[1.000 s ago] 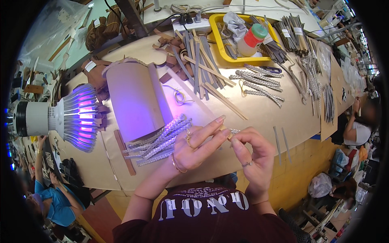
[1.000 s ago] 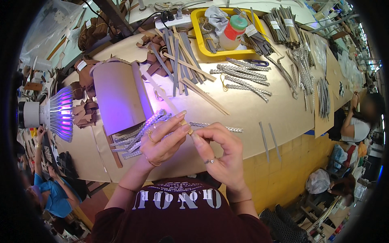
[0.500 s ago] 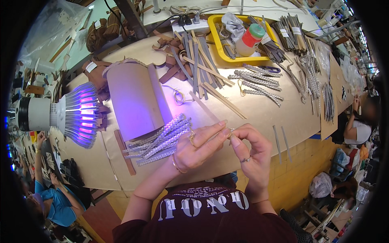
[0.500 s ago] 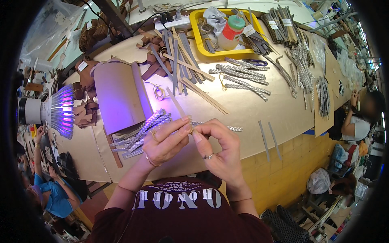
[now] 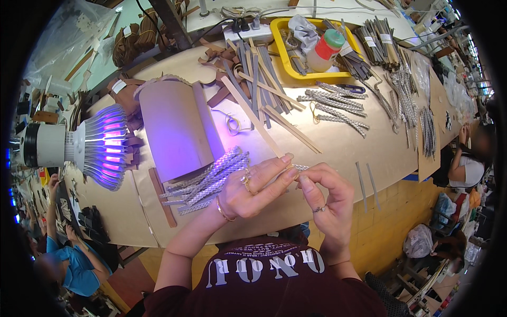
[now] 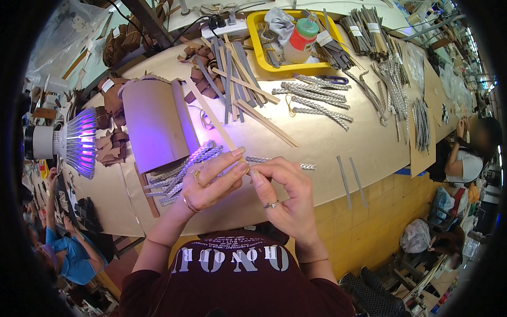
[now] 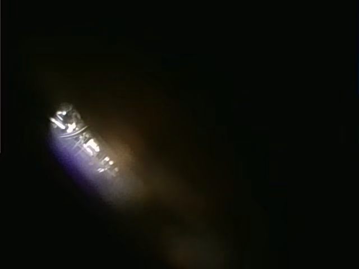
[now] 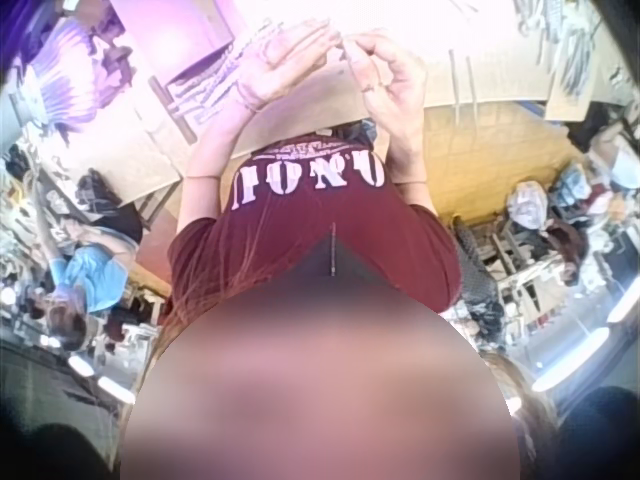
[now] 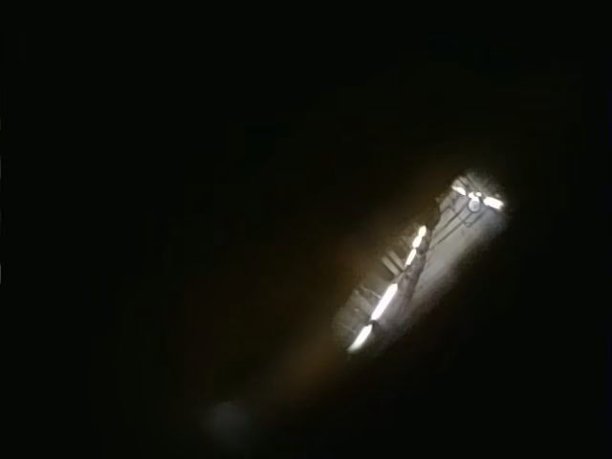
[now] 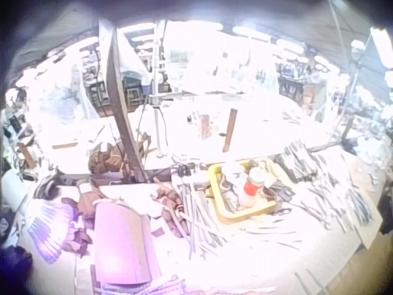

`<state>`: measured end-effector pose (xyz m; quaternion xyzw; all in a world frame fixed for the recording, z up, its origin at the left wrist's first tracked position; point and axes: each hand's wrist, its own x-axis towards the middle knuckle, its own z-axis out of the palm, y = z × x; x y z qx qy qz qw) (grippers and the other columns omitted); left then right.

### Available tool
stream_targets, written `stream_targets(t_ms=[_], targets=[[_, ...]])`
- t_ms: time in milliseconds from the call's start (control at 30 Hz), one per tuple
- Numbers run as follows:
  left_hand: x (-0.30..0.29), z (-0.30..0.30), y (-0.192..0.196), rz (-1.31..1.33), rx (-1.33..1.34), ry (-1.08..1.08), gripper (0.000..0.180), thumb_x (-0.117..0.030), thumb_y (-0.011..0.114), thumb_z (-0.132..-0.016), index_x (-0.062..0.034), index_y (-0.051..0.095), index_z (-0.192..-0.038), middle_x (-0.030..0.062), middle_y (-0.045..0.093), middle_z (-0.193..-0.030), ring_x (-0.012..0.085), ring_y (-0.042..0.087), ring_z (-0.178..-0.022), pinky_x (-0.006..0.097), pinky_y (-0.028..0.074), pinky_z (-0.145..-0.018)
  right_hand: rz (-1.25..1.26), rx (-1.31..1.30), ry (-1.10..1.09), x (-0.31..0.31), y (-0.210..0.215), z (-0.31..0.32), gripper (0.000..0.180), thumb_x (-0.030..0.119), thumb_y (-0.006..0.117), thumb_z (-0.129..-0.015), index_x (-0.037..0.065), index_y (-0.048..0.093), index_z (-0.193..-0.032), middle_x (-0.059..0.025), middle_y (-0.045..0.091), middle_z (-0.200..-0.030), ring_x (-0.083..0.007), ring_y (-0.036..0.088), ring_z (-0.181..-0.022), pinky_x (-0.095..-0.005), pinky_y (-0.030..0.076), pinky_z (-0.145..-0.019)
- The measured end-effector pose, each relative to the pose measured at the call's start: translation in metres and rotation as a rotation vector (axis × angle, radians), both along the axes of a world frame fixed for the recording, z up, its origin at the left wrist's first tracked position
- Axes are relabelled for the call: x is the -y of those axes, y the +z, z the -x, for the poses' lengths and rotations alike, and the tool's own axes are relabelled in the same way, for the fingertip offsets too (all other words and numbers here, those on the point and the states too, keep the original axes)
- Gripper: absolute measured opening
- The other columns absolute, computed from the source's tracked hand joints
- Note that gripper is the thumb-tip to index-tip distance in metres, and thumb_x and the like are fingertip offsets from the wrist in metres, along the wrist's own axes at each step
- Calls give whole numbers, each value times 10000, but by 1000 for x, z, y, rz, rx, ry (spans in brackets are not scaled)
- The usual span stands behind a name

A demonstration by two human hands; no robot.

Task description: The person repeatedly picks up braided cords and thin wooden sticks from a workbench, inserts the sticks into the cord ends, and places the assembled units on the table. The process is repeated multiple times with consistent hand motions.

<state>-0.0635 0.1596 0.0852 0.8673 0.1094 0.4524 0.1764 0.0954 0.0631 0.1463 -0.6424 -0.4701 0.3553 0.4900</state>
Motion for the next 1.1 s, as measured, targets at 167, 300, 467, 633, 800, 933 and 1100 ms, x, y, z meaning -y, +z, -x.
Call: stream_targets(t_ms=[167, 300, 467, 633, 800, 933, 1100], targets=[[-1, -2, 0, -59, 5, 12, 316, 25, 752, -744, 71, 676, -1048, 239, 620, -1189, 317, 715, -890, 353, 620, -742, 1, 2, -9, 0, 0, 0, 65, 51, 660, -890, 15, 700, -927, -78, 666, -827, -203, 610, -771, -309, 409, -785], [-1, -2, 0, -63, 16, 15, 301, 29, 748, -746, 69, 679, -1036, 233, 625, -1182, 315, 713, -896, 352, 618, -738, -7, 13, -14, 0, -2, 0, 60, 50, 661, -883, 14, 697, -916, -74, 656, -805, -195, 600, -745, -309, 402, -771], [2, -4, 3, -16, -10, 42, 307, 37, 732, -749, 62, 683, -1051, 215, 640, -1172, 305, 714, -899, 335, 611, -745, -43, 45, -17, -1, -6, -1, 48, 53, 664, -872, 20, 680, -902, -65, 645, -795, -184, 592, -711, -308, 393, -748], [19, -10, 17, 596, 65, 13, 266, 39, 699, -798, 33, 699, -1064, 180, 657, -1172, 235, 716, -860, 293, 597, -743, -204, 454, -9, -6, -12, -1, 86, 61, 687, -833, 46, 664, -914, -46, 643, -805, -197, 603, -718, -323, 402, -733], [13, -3, 26, 720, 19, 17, 225, 42, 691, -830, 19, 712, -1053, 167, 675, -1137, 144, 696, -801, 262, 574, -681, -337, 663, 49, -10, -16, -2, 79, 59, 683, -822, 52, 656, -896, -69, 640, -825, -227, 588, -722, -340, 433, -695], [13, -2, 30, 882, 75, -38, 149, -15, 652, -897, 29, 690, -1034, 106, 695, -1020, 114, 664, -751, 247, 542, -664, -359, 580, 89, -7, -16, -5, 150, 120, 724, -822, 67, 648, -940, -29, 654, -855, -190, 617, -735, -324, 417, -728], [6, 4, 33, 1552, 168, -266, 194, -147, 546, -1013, 4, 665, -1033, 18, 649, -863, 66, 585, -698, 207, 456, -650, -277, 234, 126, -1, -17, -14, 296, 188, 785, -802, 92, 691, -1066, -46, 642, -965, -188, 608, -831, -327, 447, -775]])
